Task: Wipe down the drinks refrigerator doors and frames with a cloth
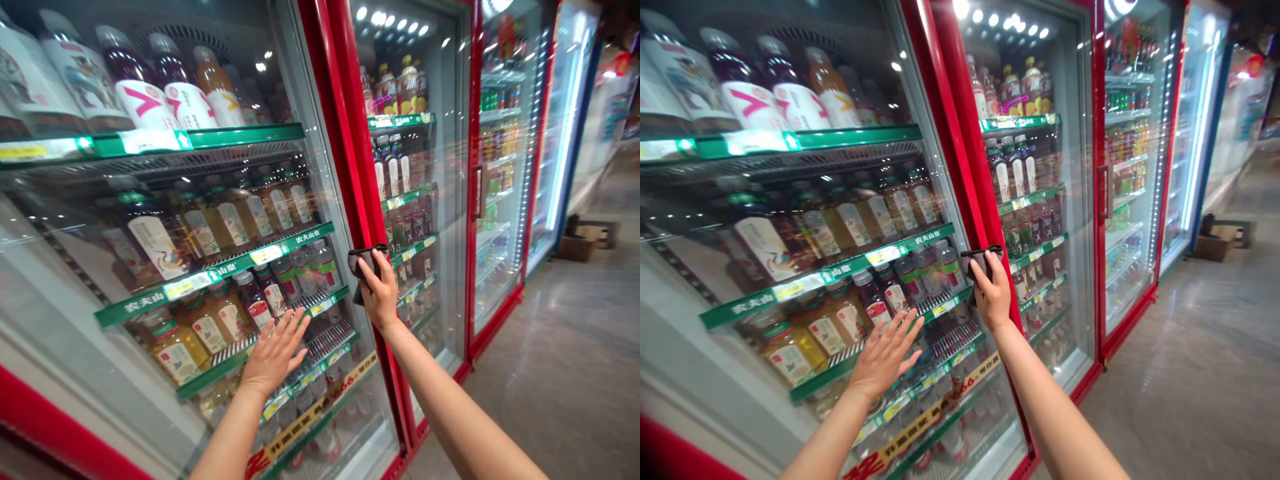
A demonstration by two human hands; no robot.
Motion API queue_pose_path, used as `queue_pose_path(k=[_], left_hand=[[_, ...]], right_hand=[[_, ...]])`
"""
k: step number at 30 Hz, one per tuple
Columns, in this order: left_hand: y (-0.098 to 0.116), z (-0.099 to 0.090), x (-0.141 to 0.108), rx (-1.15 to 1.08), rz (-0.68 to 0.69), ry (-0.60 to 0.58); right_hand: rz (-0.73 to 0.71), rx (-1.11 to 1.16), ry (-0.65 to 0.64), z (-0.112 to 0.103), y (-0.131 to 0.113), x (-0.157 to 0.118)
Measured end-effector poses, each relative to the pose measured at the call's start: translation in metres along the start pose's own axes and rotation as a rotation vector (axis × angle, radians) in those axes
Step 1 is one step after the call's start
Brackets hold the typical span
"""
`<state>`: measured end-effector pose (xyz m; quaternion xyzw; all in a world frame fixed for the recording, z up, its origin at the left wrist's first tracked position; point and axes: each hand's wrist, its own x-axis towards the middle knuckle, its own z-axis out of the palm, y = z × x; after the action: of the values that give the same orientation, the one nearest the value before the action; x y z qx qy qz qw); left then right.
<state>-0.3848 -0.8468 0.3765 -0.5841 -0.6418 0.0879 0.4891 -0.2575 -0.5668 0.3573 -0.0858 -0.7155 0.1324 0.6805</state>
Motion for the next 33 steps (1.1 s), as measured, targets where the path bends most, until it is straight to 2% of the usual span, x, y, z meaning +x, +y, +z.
queue_pose_path(k=[2,4,7,9,11,15,17,19,24,26,28,31,33], left_hand=[[0.0,0.0,0.0,-0.004,0.0,0.0],[0.0,0.0,0.0,-0.003,0.0,0.005],[0.001,-0.001,0.001,0.006,0.001,0.011],[0.001,-0.002,0.001,0.01,0.004,0.009],[0.001,-0.003,0.001,0.007,0.003,0.006],[0.001,-0.004,0.002,-0.023,-0.014,-0.005],[0.002,-0.005,0.003,-0.03,-0.016,-0.011],[0.002,-0.005,0.003,-0.027,-0.016,-0.013],[0.003,-0.006,0.003,-0.006,-0.008,-0.02],[0.003,-0.005,0.003,0.017,-0.005,-0.034],[0.003,-0.004,0.002,0.039,-0.003,-0.045],[0.004,-0.003,0.001,0.054,0.003,-0.044],[0.004,-0.002,0.001,0.054,0.005,-0.045]], right_hand=[[0.031,-0.047,-0.044,0.01,0.013,-0.012],[0.045,-0.097,-0.077,0.013,0.023,-0.049],[0.049,-0.11,-0.107,0.006,0.03,-0.117],[0.075,-0.113,-0.152,0.002,0.032,-0.143],[0.105,-0.11,-0.161,0.004,0.033,-0.14],[0.122,-0.086,-0.122,0.019,0.034,-0.089],[0.112,-0.081,-0.14,0.022,0.037,-0.078],[0.107,-0.088,-0.185,0.018,0.04,-0.092],[0.133,-0.102,-0.286,-0.008,0.042,-0.181],[0.163,-0.075,-0.277,-0.016,0.038,-0.197],[0.196,-0.037,-0.219,-0.017,0.03,-0.189],[0.163,0.012,-0.111,-0.004,0.016,-0.147],[0.11,0.022,-0.119,0.009,0.008,-0.124]])
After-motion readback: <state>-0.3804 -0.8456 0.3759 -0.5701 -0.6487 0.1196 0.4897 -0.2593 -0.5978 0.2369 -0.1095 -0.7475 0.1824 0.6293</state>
